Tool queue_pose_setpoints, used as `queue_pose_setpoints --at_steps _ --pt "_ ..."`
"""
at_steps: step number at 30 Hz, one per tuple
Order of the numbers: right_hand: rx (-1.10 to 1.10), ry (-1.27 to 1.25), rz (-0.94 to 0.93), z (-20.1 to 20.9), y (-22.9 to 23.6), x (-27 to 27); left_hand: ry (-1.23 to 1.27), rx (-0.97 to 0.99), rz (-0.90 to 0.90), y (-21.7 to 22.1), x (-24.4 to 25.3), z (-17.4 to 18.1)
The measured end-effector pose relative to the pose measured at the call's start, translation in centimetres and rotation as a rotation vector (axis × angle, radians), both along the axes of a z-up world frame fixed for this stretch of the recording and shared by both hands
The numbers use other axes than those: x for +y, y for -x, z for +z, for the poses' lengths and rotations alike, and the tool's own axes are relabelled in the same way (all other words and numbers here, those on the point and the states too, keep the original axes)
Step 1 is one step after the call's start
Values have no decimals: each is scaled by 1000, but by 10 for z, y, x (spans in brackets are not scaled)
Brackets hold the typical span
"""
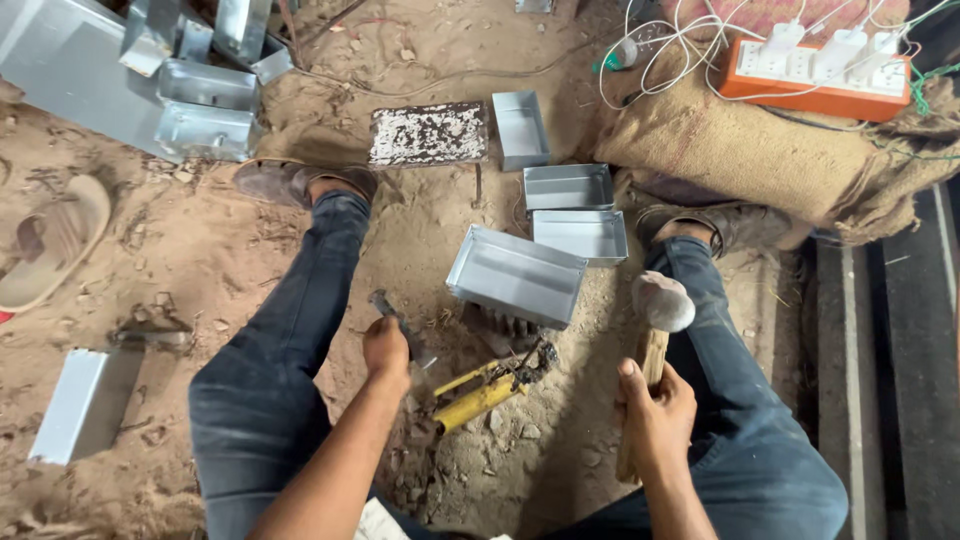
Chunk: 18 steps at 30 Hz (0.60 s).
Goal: The person sits on the ground and uses a hammer and a metal punch to shape and flatten the edges of small rectangular metal boxes. They repeatedly reposition the boxes and strike them to form the corners and smooth the surfaces.
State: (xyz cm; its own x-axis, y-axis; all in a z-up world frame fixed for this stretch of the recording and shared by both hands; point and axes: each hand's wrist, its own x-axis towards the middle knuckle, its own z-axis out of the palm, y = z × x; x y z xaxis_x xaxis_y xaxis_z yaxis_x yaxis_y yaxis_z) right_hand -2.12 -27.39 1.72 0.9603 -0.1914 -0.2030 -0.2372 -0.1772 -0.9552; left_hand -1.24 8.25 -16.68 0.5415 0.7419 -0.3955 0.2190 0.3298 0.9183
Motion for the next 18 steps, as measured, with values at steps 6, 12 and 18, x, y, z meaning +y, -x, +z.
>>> queue_pose_setpoints --at_steps 6,12,18 --pt "-28 30 12 6 3 8 323 -56 30 4 -70 81" --pt "-57 23 9 14 6 14 -97 -234 -87 -42 -119 133" --pt "-28 69 7 16 6 13 -388 128 -128 -66 -117 127"
